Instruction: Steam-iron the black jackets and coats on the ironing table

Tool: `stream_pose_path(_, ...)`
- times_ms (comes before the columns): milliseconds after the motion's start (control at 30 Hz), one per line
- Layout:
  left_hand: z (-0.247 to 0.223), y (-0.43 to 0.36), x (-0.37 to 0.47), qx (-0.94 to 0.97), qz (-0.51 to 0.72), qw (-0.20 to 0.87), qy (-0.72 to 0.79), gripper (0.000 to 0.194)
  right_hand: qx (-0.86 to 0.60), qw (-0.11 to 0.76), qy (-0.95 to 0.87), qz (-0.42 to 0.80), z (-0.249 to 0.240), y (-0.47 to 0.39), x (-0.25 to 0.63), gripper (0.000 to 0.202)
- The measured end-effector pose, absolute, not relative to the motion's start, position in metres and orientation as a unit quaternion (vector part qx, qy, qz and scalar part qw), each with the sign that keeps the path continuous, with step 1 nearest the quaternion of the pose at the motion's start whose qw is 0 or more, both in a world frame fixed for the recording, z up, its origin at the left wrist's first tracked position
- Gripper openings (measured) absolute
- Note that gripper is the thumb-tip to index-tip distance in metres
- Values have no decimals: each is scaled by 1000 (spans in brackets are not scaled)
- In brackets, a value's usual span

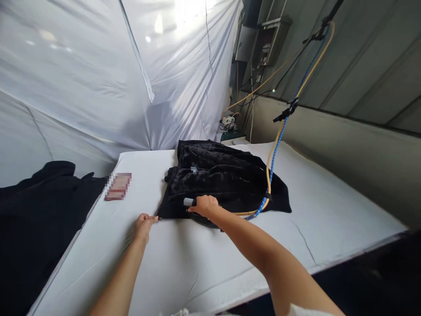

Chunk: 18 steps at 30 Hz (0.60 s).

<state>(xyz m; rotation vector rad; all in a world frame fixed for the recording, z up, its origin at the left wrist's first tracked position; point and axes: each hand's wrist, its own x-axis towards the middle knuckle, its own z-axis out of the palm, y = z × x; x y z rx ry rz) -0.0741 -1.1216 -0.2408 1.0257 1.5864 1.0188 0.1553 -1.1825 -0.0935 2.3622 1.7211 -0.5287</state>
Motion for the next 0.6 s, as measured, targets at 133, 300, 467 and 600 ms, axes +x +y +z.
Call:
stream_pose_path(133, -236, -1123, -74, 356, 448, 551, 607, 37, 827, 93, 531, -156, -88, -1202, 216, 57)
stream_pose_path(300, -230, -1124, -70, 348, 444, 535, 628, 37, 865, 110, 464, -160, -86, -1234, 295, 57)
stream_pose_path(467, -226, -1125, -70, 390, 411, 485, 666, 35, 885, 107, 425, -160, -85, -1267, 360, 58)
stream_pose_path(600, -216, -1132, -61, 494, 280, 321, 758, 23, 893, 110, 402, -172, -78, -1287, 393, 58)
